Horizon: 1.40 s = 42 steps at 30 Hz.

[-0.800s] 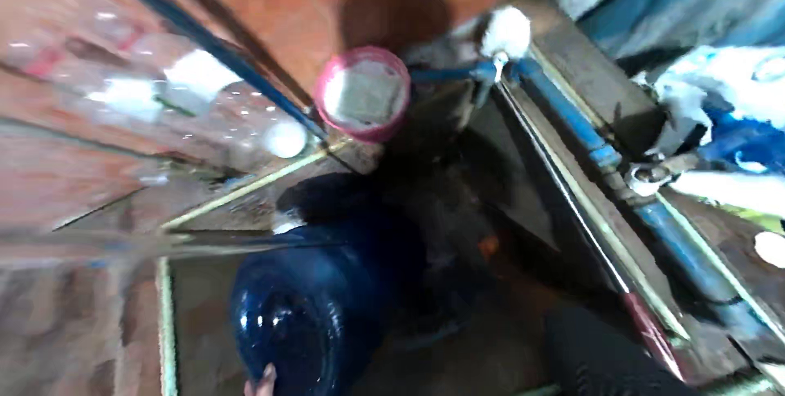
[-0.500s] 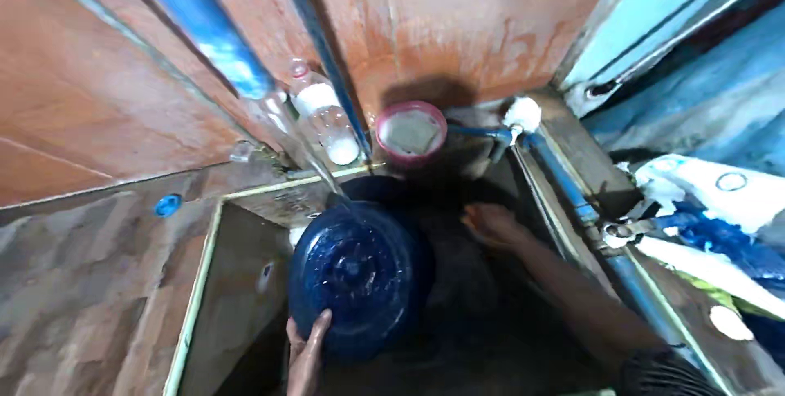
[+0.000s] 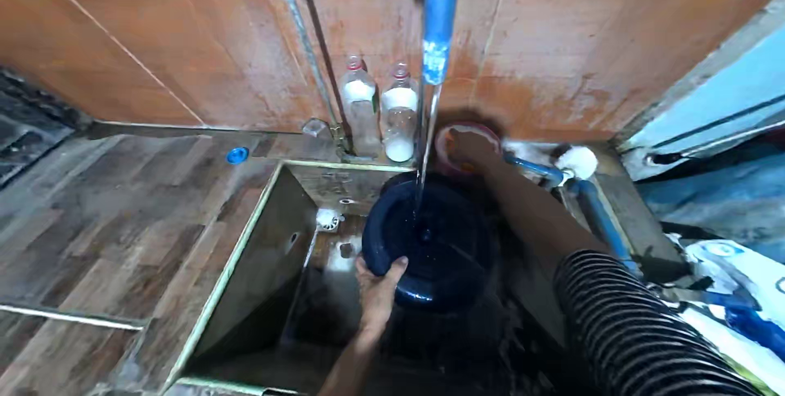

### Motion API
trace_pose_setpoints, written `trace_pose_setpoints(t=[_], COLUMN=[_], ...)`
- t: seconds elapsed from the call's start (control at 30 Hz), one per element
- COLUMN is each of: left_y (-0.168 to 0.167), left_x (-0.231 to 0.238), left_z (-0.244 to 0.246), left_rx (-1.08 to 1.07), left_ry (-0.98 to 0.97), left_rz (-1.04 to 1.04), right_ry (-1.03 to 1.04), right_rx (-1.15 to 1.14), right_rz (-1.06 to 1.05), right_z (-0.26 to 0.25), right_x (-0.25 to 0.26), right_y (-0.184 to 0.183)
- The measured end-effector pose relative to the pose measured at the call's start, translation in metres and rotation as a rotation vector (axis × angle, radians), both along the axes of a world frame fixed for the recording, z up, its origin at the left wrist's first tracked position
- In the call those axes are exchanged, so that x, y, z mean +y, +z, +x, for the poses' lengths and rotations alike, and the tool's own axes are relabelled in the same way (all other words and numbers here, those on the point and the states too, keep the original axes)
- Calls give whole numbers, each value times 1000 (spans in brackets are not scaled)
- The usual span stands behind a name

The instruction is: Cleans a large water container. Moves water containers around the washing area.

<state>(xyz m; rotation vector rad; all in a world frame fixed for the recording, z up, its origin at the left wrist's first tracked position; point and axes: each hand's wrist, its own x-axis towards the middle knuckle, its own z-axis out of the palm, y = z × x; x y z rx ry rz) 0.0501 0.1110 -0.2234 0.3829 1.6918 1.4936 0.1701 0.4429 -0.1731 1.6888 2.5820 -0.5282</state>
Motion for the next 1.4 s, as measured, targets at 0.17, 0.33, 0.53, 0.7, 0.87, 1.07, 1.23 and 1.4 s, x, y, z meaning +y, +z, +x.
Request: trace_pose_setpoints(t=[0.17,0.33,0.53,0.7,0.87,1.07,1.23,1.4], left_y=[-1,8,4,15,18,15,26,11], left_x=[4,23,23,23,3,1,2,-5], left_z=[-1,18,-6,-8,-12,-30,-31,-31], left_rx=[10,199,298,341,338,358,316,277], left_ry=[-34,-232,-498,-609,-520,-576,-595,-501], left_rz=[-94,-205,-151,-50,-175,-117,-142,-156], right_ry=[0,104,-7,31,-157,-43,52,-112], right_rx=[98,266,155,187,144,215,102,51], right_rz=[97,42,-43,30,45,12,59,99], right_z=[11,9,45,16,21,-2,-25,-6], right_x=[-26,-152,-196,-232,-216,-233,-246,-211], right_y=[29,28,23,24,26,27,28,28])
